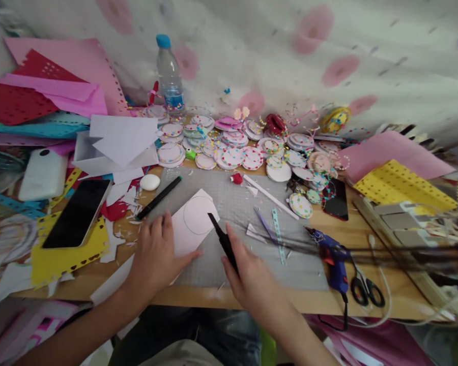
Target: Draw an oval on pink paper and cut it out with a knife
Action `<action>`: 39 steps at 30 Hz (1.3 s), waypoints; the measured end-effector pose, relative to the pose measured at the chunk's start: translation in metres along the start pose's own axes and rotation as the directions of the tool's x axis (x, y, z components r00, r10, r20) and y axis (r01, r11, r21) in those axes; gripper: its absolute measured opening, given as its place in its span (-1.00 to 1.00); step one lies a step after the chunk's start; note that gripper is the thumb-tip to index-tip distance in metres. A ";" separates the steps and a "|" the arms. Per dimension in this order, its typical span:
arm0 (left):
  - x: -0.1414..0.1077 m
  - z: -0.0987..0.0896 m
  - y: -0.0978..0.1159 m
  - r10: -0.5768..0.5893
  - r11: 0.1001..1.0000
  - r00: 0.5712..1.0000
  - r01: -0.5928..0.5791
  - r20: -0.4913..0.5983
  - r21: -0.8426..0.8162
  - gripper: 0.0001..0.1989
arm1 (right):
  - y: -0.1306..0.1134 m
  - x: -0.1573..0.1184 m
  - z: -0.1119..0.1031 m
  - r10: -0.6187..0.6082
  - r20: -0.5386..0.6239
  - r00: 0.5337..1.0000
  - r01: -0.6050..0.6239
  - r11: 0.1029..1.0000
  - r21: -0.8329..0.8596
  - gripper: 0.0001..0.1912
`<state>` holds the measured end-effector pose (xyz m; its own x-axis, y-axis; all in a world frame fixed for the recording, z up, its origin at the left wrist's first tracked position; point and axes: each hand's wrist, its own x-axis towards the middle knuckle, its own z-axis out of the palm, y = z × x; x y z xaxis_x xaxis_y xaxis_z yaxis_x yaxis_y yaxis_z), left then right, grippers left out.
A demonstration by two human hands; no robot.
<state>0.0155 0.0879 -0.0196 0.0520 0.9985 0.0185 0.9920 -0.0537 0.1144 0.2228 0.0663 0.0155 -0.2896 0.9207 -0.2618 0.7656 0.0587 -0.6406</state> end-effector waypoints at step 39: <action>-0.025 0.023 -0.003 0.030 0.990 0.999 -0.025 0.031 -0.140 -0.03 | -0.073 0.036 0.031 0.298 0.250 0.921 -0.051 0.731 -0.681 -0.78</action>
<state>0.0143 0.0630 -0.0436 0.0848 0.9964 -0.0088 0.9644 -0.0798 0.2520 0.1386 0.0836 0.0304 -0.1828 0.7690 -0.6125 0.9653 0.2586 0.0366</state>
